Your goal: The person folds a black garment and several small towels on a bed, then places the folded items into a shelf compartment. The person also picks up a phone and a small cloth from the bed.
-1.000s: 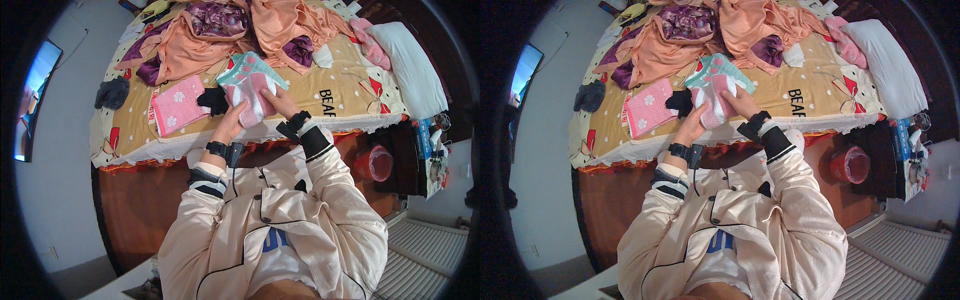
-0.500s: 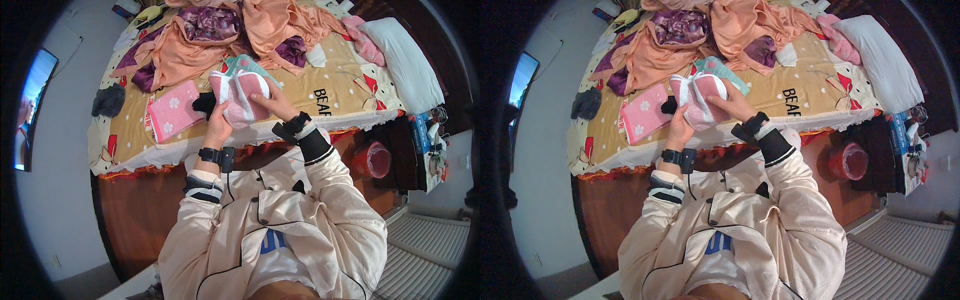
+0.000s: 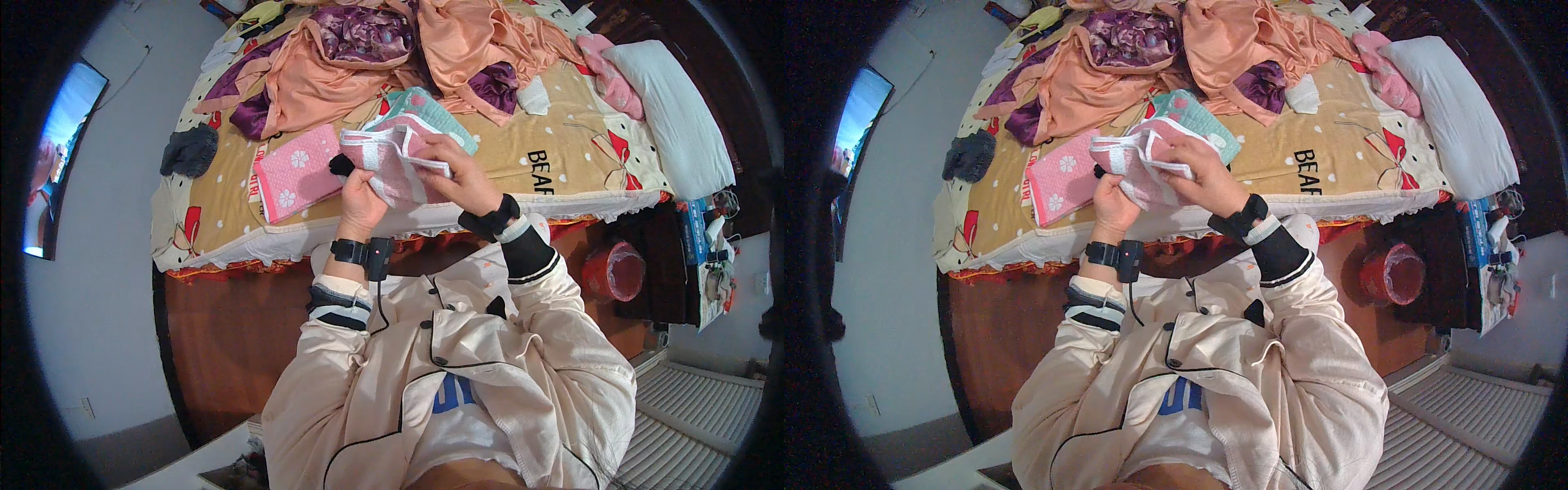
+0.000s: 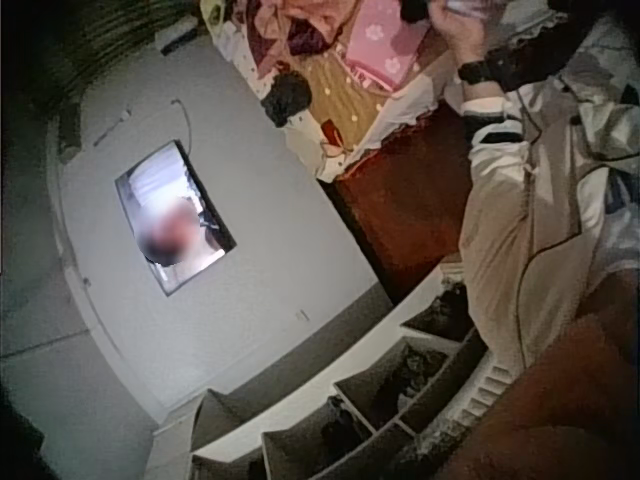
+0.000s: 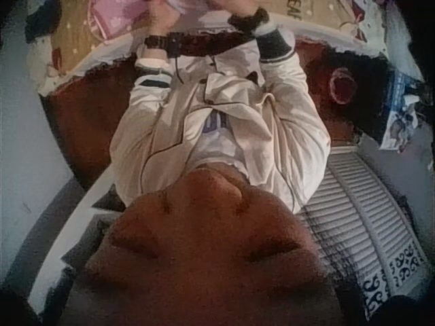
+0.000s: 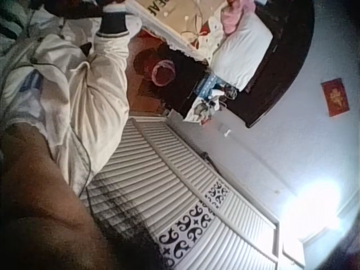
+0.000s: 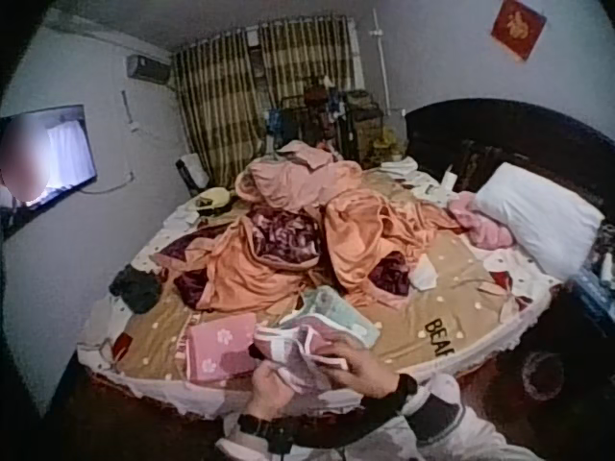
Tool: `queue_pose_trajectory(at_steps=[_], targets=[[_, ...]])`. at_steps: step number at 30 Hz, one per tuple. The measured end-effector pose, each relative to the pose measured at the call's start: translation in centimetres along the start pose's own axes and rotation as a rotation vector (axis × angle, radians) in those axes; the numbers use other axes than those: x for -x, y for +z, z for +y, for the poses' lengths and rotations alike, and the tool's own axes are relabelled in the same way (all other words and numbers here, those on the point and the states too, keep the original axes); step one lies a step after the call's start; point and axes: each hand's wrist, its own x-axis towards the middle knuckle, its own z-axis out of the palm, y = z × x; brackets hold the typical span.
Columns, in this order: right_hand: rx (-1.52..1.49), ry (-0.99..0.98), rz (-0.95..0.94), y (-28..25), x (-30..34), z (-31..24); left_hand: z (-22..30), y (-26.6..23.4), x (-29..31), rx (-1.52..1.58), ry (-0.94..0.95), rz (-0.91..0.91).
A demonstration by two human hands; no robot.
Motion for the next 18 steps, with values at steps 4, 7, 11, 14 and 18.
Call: queue_pose_trajectory(at_steps=[4, 7, 11, 14, 18], targets=[[0.040, -0.021, -0.035, 0.3, 0.5, -0.8, 0.4, -0.2, 0.3, 0.007, 0.014, 0.065], [0.164, -0.078, -0.081, 0.6, 0.7, -0.9, 0.5, -0.2, 0.6, -0.018, -0.002, 0.132], [0.378, -0.077, -0.107, 1.0, 0.9, -0.3, 0.6, -0.2, 0.9, -0.059, 0.024, 0.111], [0.279, 0.079, -0.025, 1.2, 1.0, 0.4, 0.6, -0.2, 1.0, -0.018, 0.039, 0.102], [0.323, 0.153, 0.100, 1.1, 1.0, 0.6, 0.6, 0.0, 1.1, -0.023, 0.059, 0.077]])
